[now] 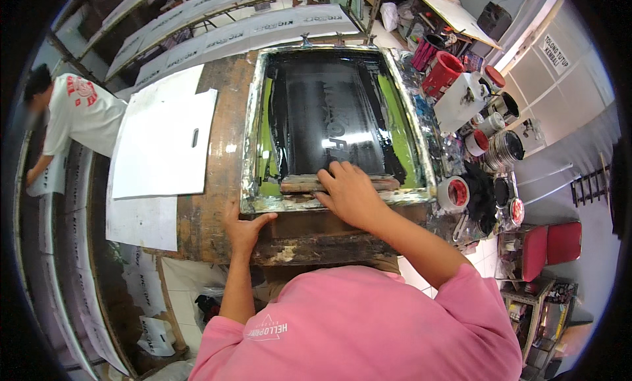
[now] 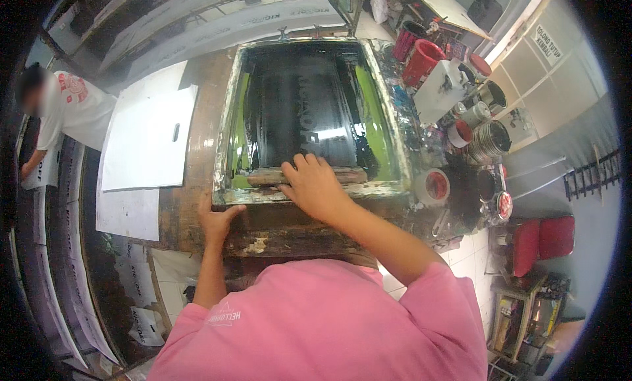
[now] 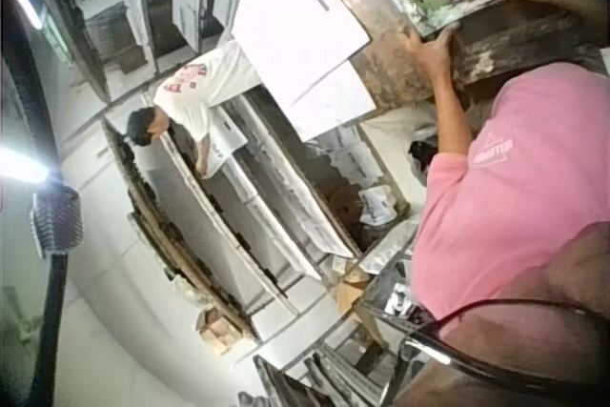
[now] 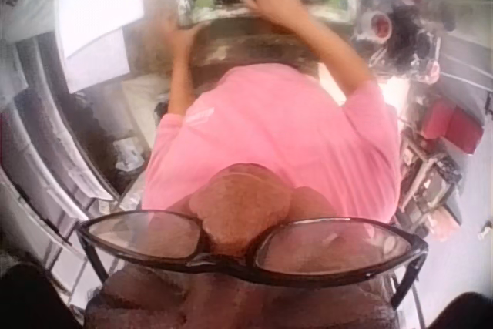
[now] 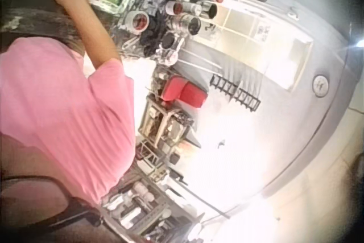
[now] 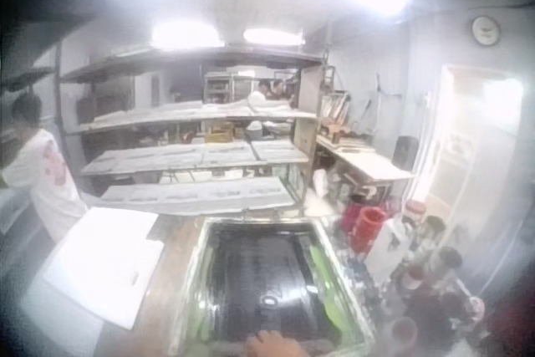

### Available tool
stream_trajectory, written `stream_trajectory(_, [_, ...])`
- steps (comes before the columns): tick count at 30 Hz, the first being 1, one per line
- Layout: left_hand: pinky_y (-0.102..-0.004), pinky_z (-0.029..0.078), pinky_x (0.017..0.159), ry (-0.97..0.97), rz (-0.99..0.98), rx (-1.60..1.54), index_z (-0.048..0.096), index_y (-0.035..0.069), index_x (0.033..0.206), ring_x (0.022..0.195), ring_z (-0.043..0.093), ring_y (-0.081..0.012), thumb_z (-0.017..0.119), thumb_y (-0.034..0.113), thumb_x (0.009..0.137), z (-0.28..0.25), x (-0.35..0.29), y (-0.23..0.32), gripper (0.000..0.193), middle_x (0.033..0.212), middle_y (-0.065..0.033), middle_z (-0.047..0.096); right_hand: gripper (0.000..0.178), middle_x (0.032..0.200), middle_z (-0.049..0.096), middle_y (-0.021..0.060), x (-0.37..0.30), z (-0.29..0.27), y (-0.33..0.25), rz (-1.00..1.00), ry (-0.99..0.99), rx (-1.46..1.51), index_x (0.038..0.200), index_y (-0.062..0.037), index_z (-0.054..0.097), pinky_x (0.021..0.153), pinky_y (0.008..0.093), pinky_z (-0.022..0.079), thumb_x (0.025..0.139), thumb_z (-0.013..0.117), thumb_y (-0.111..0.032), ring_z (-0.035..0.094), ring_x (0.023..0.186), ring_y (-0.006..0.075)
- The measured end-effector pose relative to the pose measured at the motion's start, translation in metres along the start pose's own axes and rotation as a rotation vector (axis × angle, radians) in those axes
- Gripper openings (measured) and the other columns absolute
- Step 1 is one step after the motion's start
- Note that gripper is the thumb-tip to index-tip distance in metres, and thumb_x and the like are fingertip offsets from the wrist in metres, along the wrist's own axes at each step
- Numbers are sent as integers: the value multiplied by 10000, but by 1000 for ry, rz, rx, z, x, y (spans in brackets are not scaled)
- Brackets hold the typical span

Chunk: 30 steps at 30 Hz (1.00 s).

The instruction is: The person performs screen printing on white bags by applying black ink with a squeegee across a screen and then lifting the frame to reveal the printed design.

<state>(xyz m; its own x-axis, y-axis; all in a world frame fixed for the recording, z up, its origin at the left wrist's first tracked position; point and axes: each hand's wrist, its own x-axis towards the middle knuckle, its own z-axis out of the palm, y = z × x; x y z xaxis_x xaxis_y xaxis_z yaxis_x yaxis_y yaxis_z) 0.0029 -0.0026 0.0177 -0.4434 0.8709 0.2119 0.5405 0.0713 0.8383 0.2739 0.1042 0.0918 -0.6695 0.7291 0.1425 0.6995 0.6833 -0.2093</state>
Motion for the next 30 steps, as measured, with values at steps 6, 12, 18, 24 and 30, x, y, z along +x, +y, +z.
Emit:
stream_trajectory(6, [-297, 533, 945, 173, -6, -625, 453, -10, 1611, 1098, 641, -161, 987, 193, 813, -9, 36, 71, 982, 1287, -75, 668, 351, 1017, 629, 104, 28, -97, -26, 0, 445, -174, 1071, -101, 659, 1033, 608, 410, 898, 764, -387, 604, 1012, 294])
stream_trajectory(12, [-488, 308, 1264, 53, 291, 30, 258, 16, 1713, 1451, 461, -381, 929, 379, 876, 11, 77, 74, 1133, 1537, -250, 491, 304, 862, 665, 103, 101, -163, 3, -95, 667, -237, 957, -77, 674, 891, 513, 432, 956, 667, -381, 669, 881, 325])
stream_trajectory(18, [-818, -80, 1193, -216, 111, 917, 262, 41, 1719, 1662, 36, -481, 440, 901, 930, 69, 13, 14, 1180, 1757, -343, 166, 389, 819, 696, 139, 134, -224, -5, -100, 683, -274, 880, -42, 699, 811, 504, 446, 974, 630, -413, 691, 842, 360])
stream_trajectory(24, [-810, -111, 1203, -389, -2, 848, 264, 13, 1711, 1675, 38, -442, 439, 921, 911, 69, 15, 17, 1222, 1786, -285, 153, 535, 715, 691, 163, 144, -245, -17, 37, 544, -262, 791, 7, 679, 899, 466, 463, 1020, 544, -458, 671, 698, 325])
stream_trajectory(30, [-801, -95, 1216, -410, 39, 814, 273, 8, 1706, 1675, 64, -434, 494, 910, 898, 69, 19, 27, 1231, 1786, -277, 167, 531, 708, 687, 141, 138, -248, -12, 26, 490, -211, 792, -9, 688, 890, 464, 467, 1037, 534, -454, 669, 694, 294])
